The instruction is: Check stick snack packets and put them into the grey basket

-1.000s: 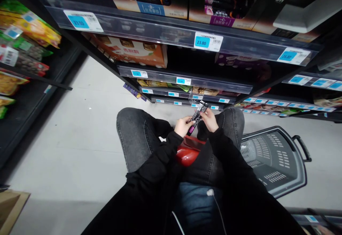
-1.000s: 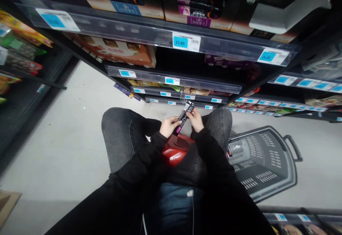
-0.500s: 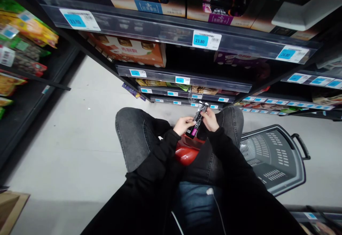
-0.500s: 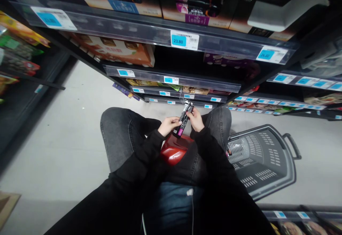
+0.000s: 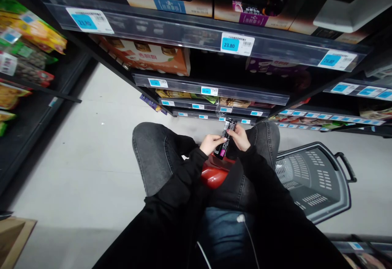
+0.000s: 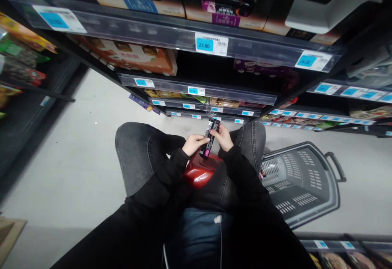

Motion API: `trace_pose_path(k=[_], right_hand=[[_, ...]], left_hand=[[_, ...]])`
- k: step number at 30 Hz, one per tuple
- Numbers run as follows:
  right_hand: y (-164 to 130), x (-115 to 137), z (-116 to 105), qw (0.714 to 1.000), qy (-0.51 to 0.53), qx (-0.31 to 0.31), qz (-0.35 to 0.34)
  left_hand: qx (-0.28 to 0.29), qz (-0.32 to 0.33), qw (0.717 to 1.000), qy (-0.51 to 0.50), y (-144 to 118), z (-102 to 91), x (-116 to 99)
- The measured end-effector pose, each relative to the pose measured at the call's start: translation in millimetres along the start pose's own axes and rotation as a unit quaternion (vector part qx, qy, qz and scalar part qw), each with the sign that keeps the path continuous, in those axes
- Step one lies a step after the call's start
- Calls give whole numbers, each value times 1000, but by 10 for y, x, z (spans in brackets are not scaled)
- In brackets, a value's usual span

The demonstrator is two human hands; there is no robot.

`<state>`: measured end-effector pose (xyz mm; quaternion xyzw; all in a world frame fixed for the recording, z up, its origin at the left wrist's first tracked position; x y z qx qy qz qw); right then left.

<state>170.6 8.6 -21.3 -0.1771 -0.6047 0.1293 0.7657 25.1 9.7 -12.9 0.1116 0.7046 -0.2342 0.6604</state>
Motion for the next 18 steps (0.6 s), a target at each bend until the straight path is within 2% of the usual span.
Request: trace_pose_path(k=[4,7,13,18], right_hand=[[-38,20,-1,1000,4,-1,0],[-59,27,-1,1000,-10,-20,-7],[-71,42,-7,999,-18,-43,13],[-78,69,-19,996,-31,-76,20]], left_hand=[[31,-96,987,-125,-5,30,19],[65,-122,977,-165,-14,45,11],[54,-36,997,-38,3,50,-4],[58,-3,998,34,1,55,-21]])
Point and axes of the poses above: each hand's wrist, its own y-axis towards the middle knuckle, its own z-axis out of the palm, x = y × z, the point moved 1 cm from there along y, towards the middle knuckle, and after that the axes turned 13 degrees about z, right-handed, at the moved point
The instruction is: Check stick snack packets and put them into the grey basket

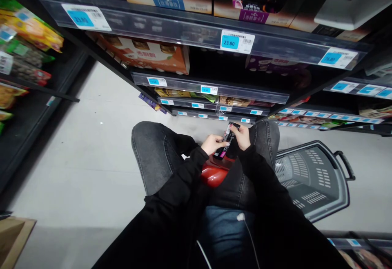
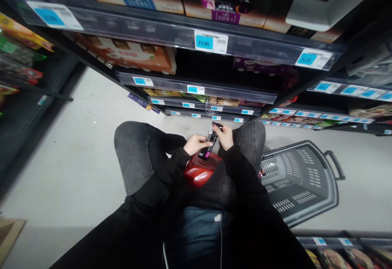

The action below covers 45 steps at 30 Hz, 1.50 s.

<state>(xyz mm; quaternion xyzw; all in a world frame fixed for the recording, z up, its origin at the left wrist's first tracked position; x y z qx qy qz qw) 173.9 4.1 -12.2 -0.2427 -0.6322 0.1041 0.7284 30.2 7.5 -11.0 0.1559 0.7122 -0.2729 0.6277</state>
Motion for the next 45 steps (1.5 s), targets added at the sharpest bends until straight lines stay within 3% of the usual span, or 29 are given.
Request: trace_pose_path(k=[7,12,16,22,27,34,42,45], right_hand=[[-26,47,-2,1000,8,-24,9],[-5,43,-8,1000,13,-14,8],[47,-8,-32,1000,8,-18,17],[118,-86,-64,998,1,-55,18],[187,-66,-81,997,40,-51,30],[186,-14,-76,999,12,47,15],[277,-129,-145,997,0,-81,-3],[285,-121,-147,996,-17,-93,-3]], left_hand=[[15,9,1000,6,1,-2,10],[77,-19,991,-108,-2,16,7],[132,-46,967,-214,-28,40,27],[210,-78,941,-256,-68,70,96],[202,-100,935,-274,-93,66,103],[174,-118,926,-313,-107,48,60],[223,-83,909,-342,-96,104,71],[201,-82,915,-341,-101,143,70]])
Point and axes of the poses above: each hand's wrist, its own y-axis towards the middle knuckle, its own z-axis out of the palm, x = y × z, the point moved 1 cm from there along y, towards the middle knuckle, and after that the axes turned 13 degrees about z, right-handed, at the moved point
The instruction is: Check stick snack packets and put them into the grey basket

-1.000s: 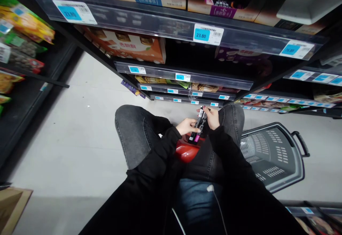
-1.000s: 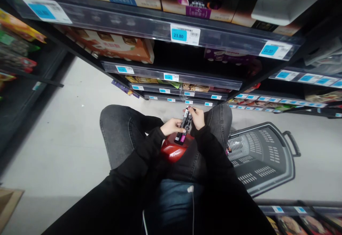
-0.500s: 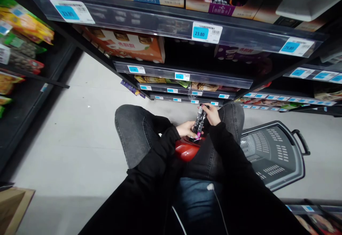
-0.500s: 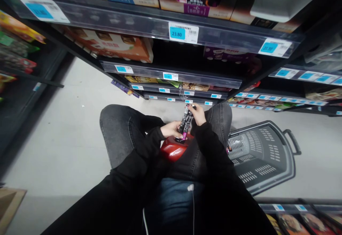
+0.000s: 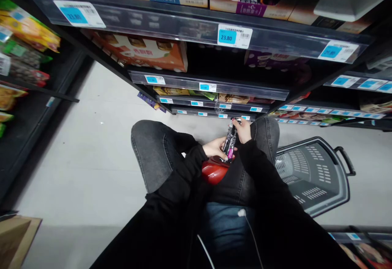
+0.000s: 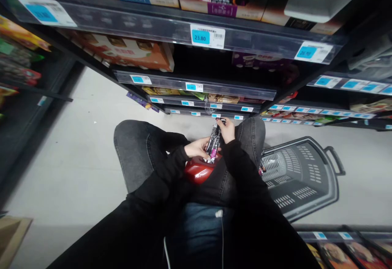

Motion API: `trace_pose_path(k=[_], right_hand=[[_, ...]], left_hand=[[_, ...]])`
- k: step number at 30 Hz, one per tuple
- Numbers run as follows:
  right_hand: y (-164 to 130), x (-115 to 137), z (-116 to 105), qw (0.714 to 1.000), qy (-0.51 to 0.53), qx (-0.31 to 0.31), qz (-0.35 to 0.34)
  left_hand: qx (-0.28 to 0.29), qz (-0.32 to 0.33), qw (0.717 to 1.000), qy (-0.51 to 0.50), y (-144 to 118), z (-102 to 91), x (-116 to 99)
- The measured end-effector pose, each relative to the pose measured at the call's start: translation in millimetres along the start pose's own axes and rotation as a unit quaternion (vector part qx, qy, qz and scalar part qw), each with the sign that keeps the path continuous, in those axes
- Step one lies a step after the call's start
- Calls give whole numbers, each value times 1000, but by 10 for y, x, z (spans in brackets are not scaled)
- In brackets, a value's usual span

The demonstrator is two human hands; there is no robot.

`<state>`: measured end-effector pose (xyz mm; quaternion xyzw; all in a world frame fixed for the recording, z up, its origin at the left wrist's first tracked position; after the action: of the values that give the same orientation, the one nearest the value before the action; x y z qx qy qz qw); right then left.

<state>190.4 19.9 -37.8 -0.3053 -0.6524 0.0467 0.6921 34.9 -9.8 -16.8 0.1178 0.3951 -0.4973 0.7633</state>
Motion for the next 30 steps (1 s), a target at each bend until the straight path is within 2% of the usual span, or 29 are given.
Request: trace_pose_path(k=[2,5,9,12,14,19,23,26,28,30], right_hand=[[-19,22,20,1000,-16,15,0],[-84,46,73,995,-12,95,31],[-204,59,134,969,-31,222,106],[-264,79,149,956,-63,262,119],[-276,94,144,962,-61,245,106],[-251,108,117,986,-37,146,73],[-191,127,100,988,39,127,82],[-97,165,37,987,105,89,81],[-27,199,-29,988,116,60,80],[18,237,-92,989,111,50,79]], left_hand=[[-42,19,999,3,9,10,8],[-97,42,994,3,20,3,-1],[-142,68,988,8,24,-41,-41],[-156,94,983,15,26,-69,-52],[-151,96,983,34,36,-79,-39],[-96,72,989,85,64,-78,3],[-63,72,988,117,35,-41,34],[-15,57,984,166,-1,38,109],[15,34,980,194,-13,95,176],[22,17,980,198,-13,127,220]])
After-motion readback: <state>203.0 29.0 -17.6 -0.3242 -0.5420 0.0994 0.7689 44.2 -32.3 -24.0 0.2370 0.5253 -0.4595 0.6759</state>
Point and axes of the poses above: each hand's wrist, its own y-axis towards the middle knuckle, its own z-axis out of the palm, x = y × z, the point moved 1 cm from there along y, towards the middle knuckle, and after that the axes turned 13 degrees about z, right-handed, at the moved point
